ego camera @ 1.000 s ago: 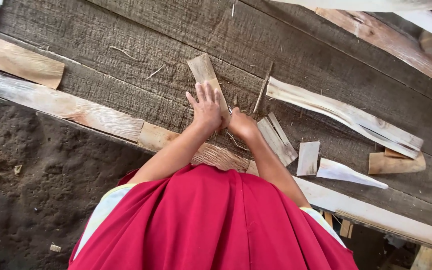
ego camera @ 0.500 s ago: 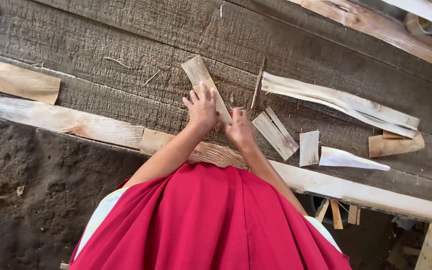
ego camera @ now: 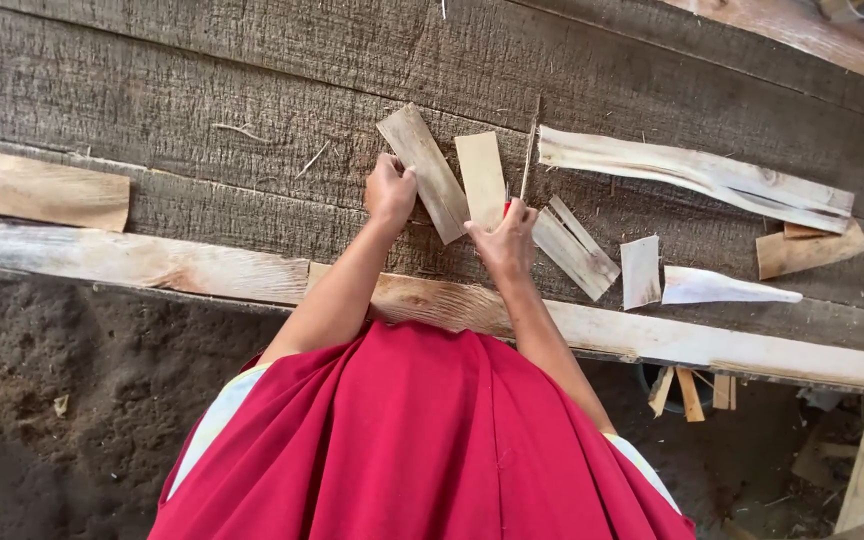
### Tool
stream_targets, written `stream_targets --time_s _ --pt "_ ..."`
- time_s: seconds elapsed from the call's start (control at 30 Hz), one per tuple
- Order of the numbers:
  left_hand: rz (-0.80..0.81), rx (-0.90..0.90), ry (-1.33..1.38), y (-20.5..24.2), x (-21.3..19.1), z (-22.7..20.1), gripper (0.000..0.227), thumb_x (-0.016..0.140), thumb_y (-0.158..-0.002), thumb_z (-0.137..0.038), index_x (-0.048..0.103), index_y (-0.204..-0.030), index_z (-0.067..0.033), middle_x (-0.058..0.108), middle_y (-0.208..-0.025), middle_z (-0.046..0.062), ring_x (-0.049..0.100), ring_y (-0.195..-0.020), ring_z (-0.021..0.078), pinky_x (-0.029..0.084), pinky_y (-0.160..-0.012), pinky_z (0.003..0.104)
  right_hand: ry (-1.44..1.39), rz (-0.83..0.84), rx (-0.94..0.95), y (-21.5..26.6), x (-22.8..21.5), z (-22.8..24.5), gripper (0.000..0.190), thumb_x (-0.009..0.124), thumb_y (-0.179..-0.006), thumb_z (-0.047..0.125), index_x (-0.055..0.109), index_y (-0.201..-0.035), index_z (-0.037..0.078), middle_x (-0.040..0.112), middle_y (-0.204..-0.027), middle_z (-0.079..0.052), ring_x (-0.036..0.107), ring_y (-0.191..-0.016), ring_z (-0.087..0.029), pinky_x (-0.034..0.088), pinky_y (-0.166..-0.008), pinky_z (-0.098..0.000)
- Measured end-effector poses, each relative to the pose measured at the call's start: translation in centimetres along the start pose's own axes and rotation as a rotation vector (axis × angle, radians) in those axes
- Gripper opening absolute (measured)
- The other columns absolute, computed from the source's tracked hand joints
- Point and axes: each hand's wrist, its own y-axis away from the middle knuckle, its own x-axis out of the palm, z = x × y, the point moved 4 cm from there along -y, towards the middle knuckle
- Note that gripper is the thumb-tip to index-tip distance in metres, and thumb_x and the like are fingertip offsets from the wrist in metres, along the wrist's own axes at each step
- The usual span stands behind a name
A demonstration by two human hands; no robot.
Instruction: The person uses a red utility knife to shave thin strips from a small rectangular piece of wood on a wooden workbench. They repeatedly scrape along the length of the wood, producing fine shavings, then briefly place the piece among other wood pieces before resuming shaving.
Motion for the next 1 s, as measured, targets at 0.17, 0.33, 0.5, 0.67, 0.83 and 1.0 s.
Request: stream_targets --time_s 0.17,0.33,0.5,0.67,0.83,1.0 --pt "-0.019 -0.024 0.228 -0.1 -0.2 1.6 0.017 0.062 -0.093 -0.032 0.063 -0.099 -0.0159 0.073 -0.08 0.01 0.073 -0.087 0.0282 0.055 -0.075 0.041 -0.098 -0.151 -0.122 1.3 0.7 0.2 0.046 0.072 -0.085 0.018 0.052 -0.123 0.002 0.052 -0.12 -0.021 0.068 -0.095 -0.052 0.059 -0.074 -0.0636" --pt "-0.096 0.028 0.625 0.8 -2.3 2.4 0.012 0.059 -0.093 -0.016 0.06 -0.097 -0.0045 0.068 -0.068 0.015 0.066 -0.052 0.0193 0.05 -0.049 0.031 -0.457 0.066 -0.047 0.1 2.3 1.0 0.046 0.072 -0.09 0.03 0.056 -0.124 0.004 0.058 -0.112 -0.014 0.067 -0.09 -0.03 0.06 -0.068 -0.0358" --pt "-0.217 0.098 0.833 3.6 -4.6 3.2 0.014 0.052 -0.098 -0.011 0.054 -0.107 0.0 0.062 -0.086 0.016 0.068 -0.069 0.0216 0.055 -0.047 0.025 -0.312 -0.089 -0.149 -0.2 2.2 1.0 0.037 0.073 -0.085 0.022 0.062 -0.116 0.006 0.06 -0.108 -0.022 0.067 -0.097 -0.043 0.053 -0.084 -0.0513" --pt "-0.282 0.157 0.871 3.7 -4.5 4.3 0.015 0.052 -0.098 -0.013 0.051 -0.107 -0.0005 0.061 -0.088 0.016 0.069 -0.069 0.0222 0.056 -0.046 0.025 -0.523 0.019 -0.173 -0.7 3.5 1.3 0.033 0.078 -0.085 0.034 0.069 -0.11 0.013 0.068 -0.103 -0.012 0.068 -0.086 -0.026 0.056 -0.077 -0.0416" --pt "-0.339 0.111 0.897 4.1 -4.1 5.9 0.015 0.053 -0.098 -0.016 0.051 -0.106 -0.0041 0.062 -0.088 0.016 0.071 -0.07 0.0243 0.059 -0.046 0.03 -0.394 0.007 -0.215 -0.5 2.6 0.8 0.028 0.072 -0.087 0.017 0.069 -0.114 0.01 0.062 -0.103 -0.011 0.062 -0.085 -0.024 0.055 -0.084 -0.0402" --pt "-0.341 0.063 0.989 4.7 -3.8 6.8 0.012 0.052 -0.097 -0.017 0.048 -0.105 -0.0076 0.057 -0.088 0.011 0.068 -0.07 0.0224 0.058 -0.05 0.031 -0.696 0.089 -0.257 0.1 2.3 1.7 0.019 0.066 -0.096 0.02 0.069 -0.11 0.008 0.067 -0.082 -0.008 0.059 -0.052 -0.011 0.054 -0.053 -0.0265"
